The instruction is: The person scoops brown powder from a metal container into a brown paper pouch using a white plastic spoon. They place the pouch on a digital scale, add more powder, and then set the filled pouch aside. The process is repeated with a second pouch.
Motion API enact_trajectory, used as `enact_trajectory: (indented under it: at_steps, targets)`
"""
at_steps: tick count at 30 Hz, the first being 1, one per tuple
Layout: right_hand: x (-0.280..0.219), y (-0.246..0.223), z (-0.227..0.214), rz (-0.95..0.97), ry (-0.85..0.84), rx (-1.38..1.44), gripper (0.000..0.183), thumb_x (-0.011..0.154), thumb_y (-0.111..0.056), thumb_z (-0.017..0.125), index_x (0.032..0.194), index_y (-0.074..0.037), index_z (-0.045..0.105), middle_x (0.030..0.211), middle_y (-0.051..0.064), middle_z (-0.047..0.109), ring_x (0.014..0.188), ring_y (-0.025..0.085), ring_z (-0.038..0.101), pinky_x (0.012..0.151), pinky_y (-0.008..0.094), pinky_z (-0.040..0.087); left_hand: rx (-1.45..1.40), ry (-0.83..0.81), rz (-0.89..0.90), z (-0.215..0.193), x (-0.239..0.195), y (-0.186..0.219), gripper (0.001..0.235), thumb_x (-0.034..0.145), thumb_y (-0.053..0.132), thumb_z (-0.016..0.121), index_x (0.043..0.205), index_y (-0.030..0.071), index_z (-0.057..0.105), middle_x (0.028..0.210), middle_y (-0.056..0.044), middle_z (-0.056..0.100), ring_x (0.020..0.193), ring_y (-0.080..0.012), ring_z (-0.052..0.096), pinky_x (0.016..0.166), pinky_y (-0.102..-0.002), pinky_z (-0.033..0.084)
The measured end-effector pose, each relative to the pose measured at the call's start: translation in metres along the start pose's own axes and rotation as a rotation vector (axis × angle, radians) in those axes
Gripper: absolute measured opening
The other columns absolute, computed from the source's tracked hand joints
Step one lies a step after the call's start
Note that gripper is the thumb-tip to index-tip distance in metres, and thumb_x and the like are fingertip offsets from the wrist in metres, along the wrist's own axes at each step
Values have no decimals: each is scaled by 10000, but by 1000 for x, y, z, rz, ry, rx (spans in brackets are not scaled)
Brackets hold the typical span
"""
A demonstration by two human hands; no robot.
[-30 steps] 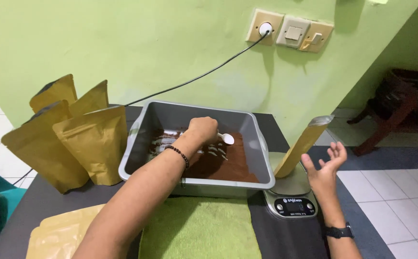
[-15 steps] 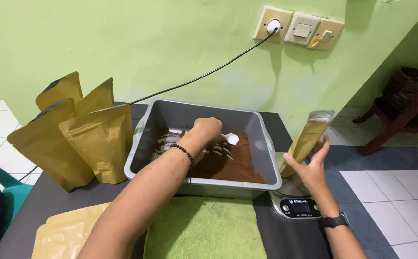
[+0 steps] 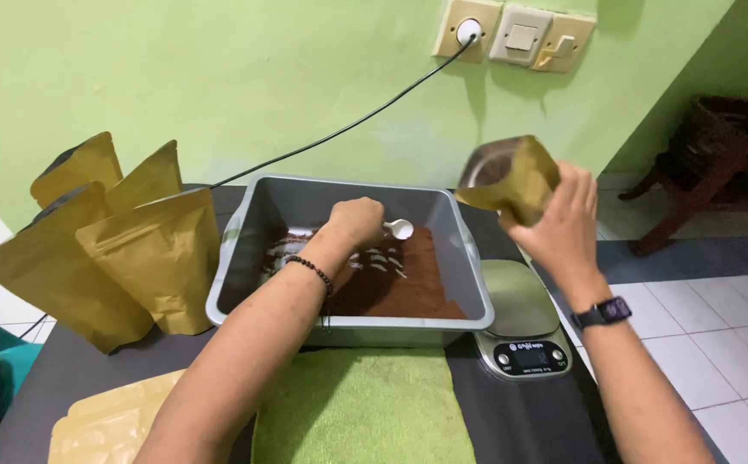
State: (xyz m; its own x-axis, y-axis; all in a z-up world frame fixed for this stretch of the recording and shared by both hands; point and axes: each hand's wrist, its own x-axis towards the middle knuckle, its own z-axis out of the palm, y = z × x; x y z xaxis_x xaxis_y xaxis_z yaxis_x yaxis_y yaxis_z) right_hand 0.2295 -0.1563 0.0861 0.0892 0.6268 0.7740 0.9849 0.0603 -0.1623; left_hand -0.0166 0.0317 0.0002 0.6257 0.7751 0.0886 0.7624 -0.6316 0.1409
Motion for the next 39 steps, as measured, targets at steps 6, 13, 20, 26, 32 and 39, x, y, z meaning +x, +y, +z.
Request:
enact_trajectory:
  at_steps: [6,13,20,26,32,39]
  targets:
    - [24,19,9,-483,104,-421,928,628,-285,876,1421,-21,472,1170,157,479,1094,385,562,1148,677,375,22,25,-15,-3,-1,-9,291,890,281,690,1030,43,784,968,-158,774,976,-359,742,876,-570,573]
    - [23,25,19,-605,61,-566,903,670,-337,850,1453,-92,472,1217,113,483,1242,336,529,1258,644,243,110,46,-11,-5,4,-6,286,874,257,662,1059,75,782,1036,-119,763,1045,-340,703,1019,-533,450]
    - [21,21,22,-617,89,-599,949,643,-362,888,1471,-104,503,1251,100,511,1290,309,530,1280,621,218,189,57,-22,14,5,-15,202,840,184,685,970,80,800,904,-107,781,915,-318,739,906,-512,527]
    - [4,5,14,-376,10,-394,958,728,-388,830,1522,-48,418,1221,143,468,1180,356,533,1184,615,343,98,53,29,36,22,-14,176,867,70,666,985,14,784,959,-157,788,946,-350,758,842,-546,583]
    - [-28,-20,-20,38,24,-187,1154,662,-374,847,1592,51,313,1248,266,469,1114,485,520,969,640,420,93,22,109,29,15,-1,189,872,37,663,1024,-1,769,1008,-170,775,998,-362,754,880,-554,582]
    - [-73,3,-4,176,32,-75,1204,625,-315,873,1609,41,278,1264,270,443,1147,511,501,949,645,437,78,133,296,10,5,12,499,861,89,765,1314,-38,601,1282,-220,647,1059,-393,725,846,-532,614]
